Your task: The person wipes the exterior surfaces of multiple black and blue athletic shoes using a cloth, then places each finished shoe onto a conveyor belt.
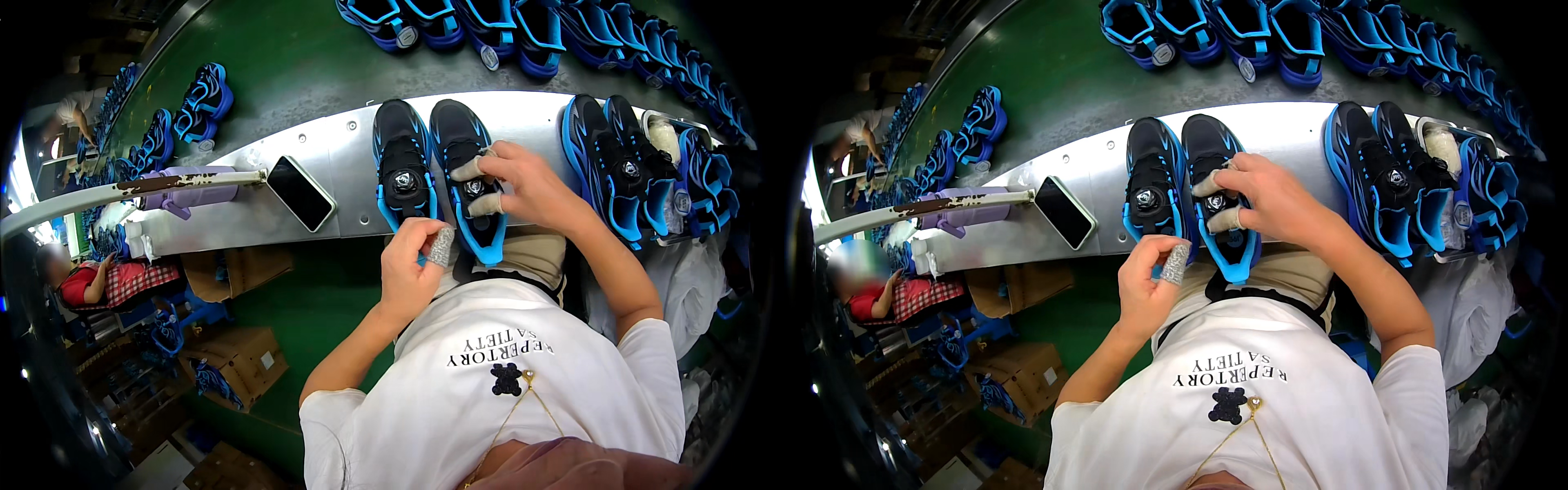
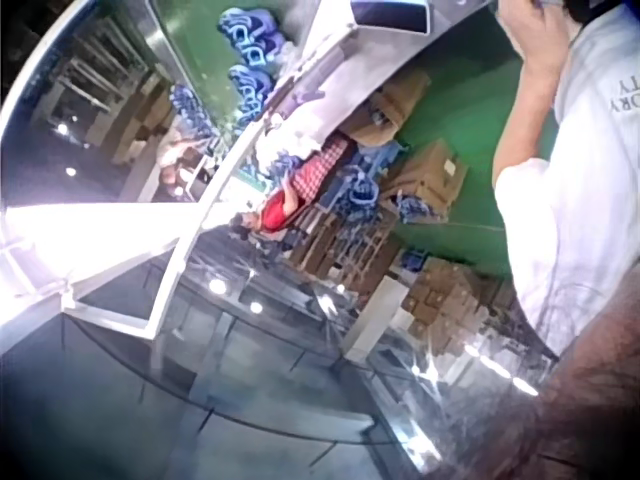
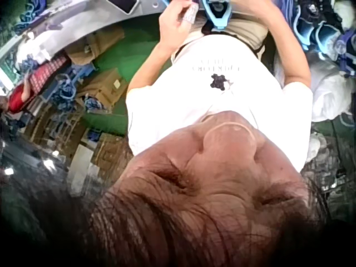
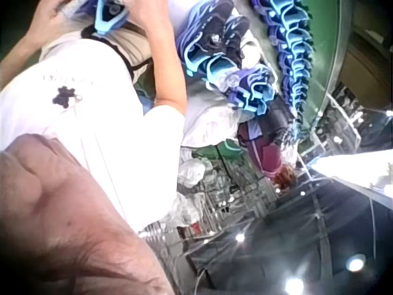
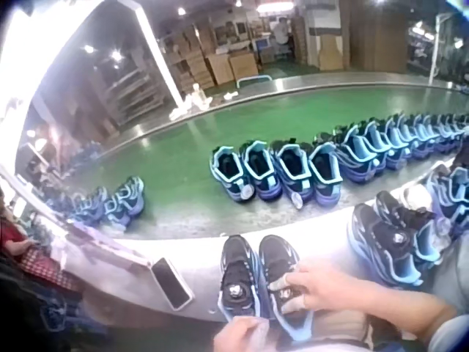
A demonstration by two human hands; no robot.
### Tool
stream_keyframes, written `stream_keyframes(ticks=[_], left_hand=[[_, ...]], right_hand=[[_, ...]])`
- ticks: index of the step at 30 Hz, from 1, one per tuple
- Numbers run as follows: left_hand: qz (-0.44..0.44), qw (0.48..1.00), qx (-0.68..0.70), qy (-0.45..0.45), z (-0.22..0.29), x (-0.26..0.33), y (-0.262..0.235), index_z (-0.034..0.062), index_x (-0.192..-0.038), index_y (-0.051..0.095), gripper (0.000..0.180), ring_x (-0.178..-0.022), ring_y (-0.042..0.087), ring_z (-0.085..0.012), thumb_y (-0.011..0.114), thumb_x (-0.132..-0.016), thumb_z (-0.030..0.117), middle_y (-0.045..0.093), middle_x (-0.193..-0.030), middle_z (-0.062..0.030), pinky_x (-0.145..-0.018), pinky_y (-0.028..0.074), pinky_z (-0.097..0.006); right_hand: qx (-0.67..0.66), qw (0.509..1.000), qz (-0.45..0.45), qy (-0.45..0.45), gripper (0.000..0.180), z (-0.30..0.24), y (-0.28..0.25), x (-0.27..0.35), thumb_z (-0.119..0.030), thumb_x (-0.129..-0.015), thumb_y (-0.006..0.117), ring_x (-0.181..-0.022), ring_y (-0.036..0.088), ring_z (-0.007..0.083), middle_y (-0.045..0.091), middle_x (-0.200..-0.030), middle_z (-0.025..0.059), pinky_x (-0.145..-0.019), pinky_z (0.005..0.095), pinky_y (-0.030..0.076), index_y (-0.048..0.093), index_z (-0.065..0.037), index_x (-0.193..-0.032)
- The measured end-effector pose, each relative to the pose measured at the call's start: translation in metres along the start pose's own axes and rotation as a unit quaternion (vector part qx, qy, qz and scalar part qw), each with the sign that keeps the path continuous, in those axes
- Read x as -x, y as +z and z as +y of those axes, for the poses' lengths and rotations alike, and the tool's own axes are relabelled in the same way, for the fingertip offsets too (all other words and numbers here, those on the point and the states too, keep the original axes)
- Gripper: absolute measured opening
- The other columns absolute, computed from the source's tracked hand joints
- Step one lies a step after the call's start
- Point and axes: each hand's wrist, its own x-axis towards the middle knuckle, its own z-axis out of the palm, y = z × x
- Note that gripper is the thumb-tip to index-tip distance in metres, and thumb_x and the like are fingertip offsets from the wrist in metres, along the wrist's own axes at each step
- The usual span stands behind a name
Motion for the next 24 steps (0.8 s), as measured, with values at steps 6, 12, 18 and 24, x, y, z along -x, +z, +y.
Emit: stream_keyframes(ticks=[6,12,18,24], left_hand=[[0.026,0.996,0.086,-0.028,-0.013,-0.008,-0.007,-0.0021,-0.105,0.06,0.013,-0.079,0.056,-0.0069,0.056,-0.092,-0.001,0.063,-0.1,-0.0036,-0.071,0.047,-0.021],[0.093,0.995,0.01,0.013,-0.002,-0.038,-0.038,0.0012,-0.108,0.062,0.017,-0.072,0.052,-0.0064,0.061,-0.092,0.006,0.064,-0.094,-0.0026,-0.066,0.044,-0.022],[-0.008,0.989,-0.124,0.085,-0.037,-0.073,-0.03,0.0053,-0.11,0.063,0.033,-0.077,0.049,-0.0164,0.07,-0.078,0.008,0.058,-0.088,-0.0044,-0.067,0.042,-0.029],[-0.023,0.996,-0.066,0.049,-0.036,-0.067,-0.036,0.0052,-0.116,0.061,0.036,-0.081,0.048,-0.0156,0.065,-0.08,0.003,0.062,-0.094,-0.0031,-0.072,0.041,-0.028]], right_hand=[[-0.022,0.996,0.04,0.072,0.031,-0.006,0.015,0.01,-0.021,-0.076,0.076,-0.076,0.059,0.0278,0.059,-0.081,0.0096,-0.07,0.0373,0.047,0.071,-0.015,-0.106],[-0.047,0.989,0.05,0.133,0.034,-0.01,0.02,0.012,-0.023,-0.074,0.078,-0.075,0.057,0.0244,0.059,-0.083,0.0098,-0.069,0.0346,0.047,0.071,-0.013,-0.106],[-0.092,0.992,0.012,0.087,0.038,-0.005,0.001,-0.005,-0.012,-0.079,0.075,-0.075,0.052,0.0131,0.06,-0.092,0.0058,-0.074,0.0268,0.046,0.068,-0.011,-0.117],[-0.098,0.992,0.014,0.077,0.033,0.005,0.001,-0.027,-0.011,-0.086,0.069,-0.076,0.053,0.0128,0.063,-0.096,0.006,-0.074,0.0268,0.047,0.066,-0.009,-0.119]])
